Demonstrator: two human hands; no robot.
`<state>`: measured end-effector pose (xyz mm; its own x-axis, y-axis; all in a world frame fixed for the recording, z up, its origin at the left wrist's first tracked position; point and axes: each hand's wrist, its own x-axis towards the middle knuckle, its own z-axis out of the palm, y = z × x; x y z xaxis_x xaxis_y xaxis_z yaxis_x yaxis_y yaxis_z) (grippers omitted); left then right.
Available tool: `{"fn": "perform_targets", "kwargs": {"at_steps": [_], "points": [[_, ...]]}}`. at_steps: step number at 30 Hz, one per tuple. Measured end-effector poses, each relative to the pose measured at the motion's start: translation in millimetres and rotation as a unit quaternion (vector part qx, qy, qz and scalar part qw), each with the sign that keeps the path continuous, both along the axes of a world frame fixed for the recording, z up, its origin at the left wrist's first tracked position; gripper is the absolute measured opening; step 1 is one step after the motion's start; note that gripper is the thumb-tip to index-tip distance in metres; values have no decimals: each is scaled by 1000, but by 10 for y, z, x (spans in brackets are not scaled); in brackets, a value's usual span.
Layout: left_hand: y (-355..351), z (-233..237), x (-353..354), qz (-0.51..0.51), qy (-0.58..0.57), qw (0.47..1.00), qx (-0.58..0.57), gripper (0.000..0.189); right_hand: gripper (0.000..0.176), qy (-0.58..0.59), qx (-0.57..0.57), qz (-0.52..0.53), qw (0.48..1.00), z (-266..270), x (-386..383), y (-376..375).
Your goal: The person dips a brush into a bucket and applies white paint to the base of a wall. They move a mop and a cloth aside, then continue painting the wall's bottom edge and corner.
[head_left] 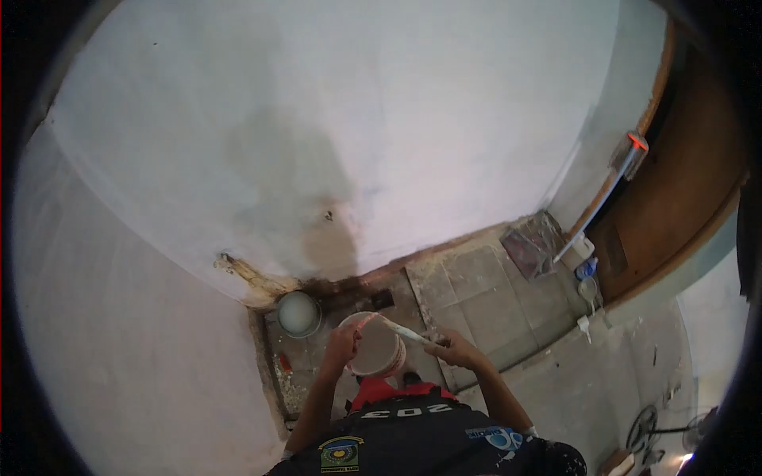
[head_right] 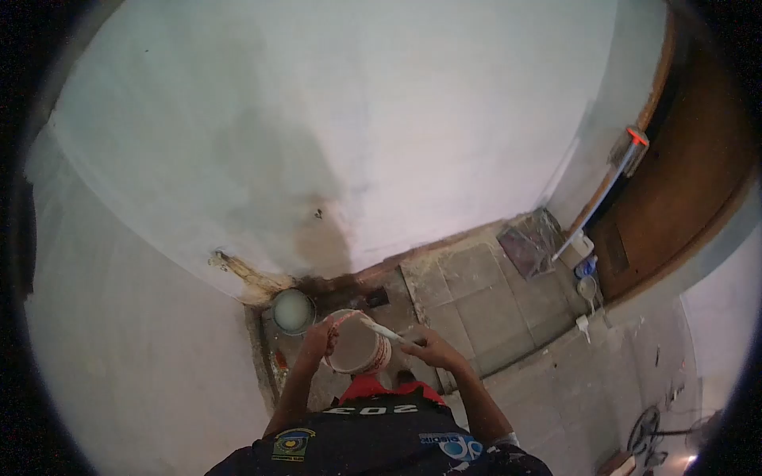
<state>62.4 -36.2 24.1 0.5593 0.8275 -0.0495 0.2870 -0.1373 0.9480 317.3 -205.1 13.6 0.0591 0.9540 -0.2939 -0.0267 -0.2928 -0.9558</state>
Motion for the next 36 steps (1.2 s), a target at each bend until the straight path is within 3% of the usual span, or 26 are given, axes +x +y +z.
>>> {"fn": "perform_targets", "kwargs": {"at_steps": [2, 3, 5, 9, 11, 15, 17, 18, 20, 22, 23, 25, 28, 29, 31, 36], "points": [[-65, 263, 99, 107, 41, 961, -252, 51, 41, -17, 2, -10, 1000, -45, 6, -45], [-63, 261, 113, 104, 49, 960, -256, 51, 42, -40, 13, -11, 999, -61, 6, -50], [-85, 239, 92, 66, 44, 977, -197, 50, 42, -19, 31, -2, 999, -18, -15, -56], [-67, 248, 96, 78, 57, 966, -241, 45, 40, -23, 44, -5, 999, -72, -63, -79], [-30, 169, 64, -11, 84, 986, -144, 45, 39, -36, 76, -8, 996, -163, -63, -99], [-119, 333, 107, 37, 87, 969, -229, 43, 38, -40, 32, -17, 999, -110, -77, -121], [-50, 77, -4, -69, 84, 994, 22, 42, 39, -52, 43, -14, 998, -106, -76, -125], [-70, 119, -7, -66, 86, 994, 18, 42, 40, -107, 41, 4, 993, -35, -66, -129], [-76, 305, 56, -8, 108, 983, -147, 41, 41, -157, 36, 29, 986, 153, -76, -133], [-73, 343, 69, -14, 107, 986, -125, 42, 39, -269, 43, 55, 961, 348, -107, -102], [-77, 355, 76, -26, 104, 989, -99, 44, 39, -265, 42, 61, 961, 358, -129, -74], [-91, 366, 122, -10, 95, 986, -135, 45, 33, -422, 208, 73, 879, 399, -168, -24], [-149, 453, 221, 1, 86, 979, -182, 48, 26, -495, 159, 164, 838, 594, -291, 150], [-157, 473, 256, -1, 86, 978, -192, 49, 26, -494, 157, 165, 839, 522, -341, 249], [-174, 441, 277, -16, 80, 981, -175, 49, 23, -544, 148, 231, 793, 332, -465, 445], [-254, 579, 291, -27, 85, 988, -128, 51, 20, -530, 157, 278, 785, 255, -634, 665]]}}
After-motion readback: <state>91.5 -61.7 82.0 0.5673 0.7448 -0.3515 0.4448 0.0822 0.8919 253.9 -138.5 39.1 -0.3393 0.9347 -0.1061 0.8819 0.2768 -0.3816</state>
